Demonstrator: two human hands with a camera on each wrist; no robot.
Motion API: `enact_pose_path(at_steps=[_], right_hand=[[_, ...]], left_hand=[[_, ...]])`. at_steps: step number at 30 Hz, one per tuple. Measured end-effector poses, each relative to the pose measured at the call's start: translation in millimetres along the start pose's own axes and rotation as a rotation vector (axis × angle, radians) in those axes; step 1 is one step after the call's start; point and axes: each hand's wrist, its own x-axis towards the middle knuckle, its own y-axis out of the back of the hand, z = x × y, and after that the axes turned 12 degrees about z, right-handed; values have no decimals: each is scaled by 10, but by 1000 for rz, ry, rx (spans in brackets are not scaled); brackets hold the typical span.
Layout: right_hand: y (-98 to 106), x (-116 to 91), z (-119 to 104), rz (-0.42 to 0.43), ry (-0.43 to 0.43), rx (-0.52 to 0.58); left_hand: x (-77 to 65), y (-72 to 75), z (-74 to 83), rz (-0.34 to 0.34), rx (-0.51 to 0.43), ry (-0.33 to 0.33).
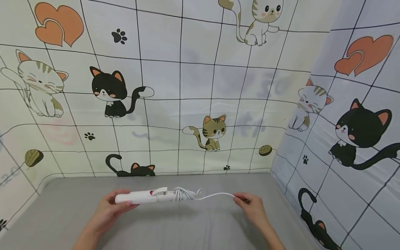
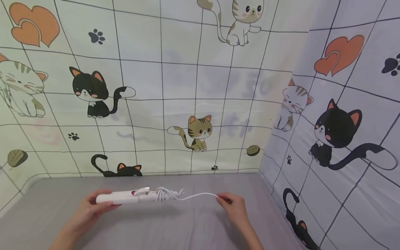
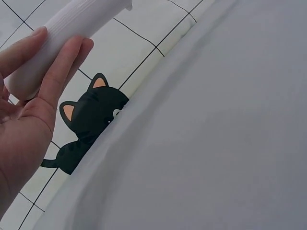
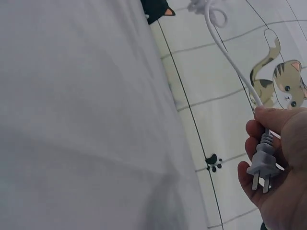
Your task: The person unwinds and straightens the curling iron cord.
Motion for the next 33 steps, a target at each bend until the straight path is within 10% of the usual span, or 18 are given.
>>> enact_pose_path(at_steps=[33], right_hand=[[-175,-51,-1,-291,105,-37]], left_hand=[[11,-123,-45,37,73,40]])
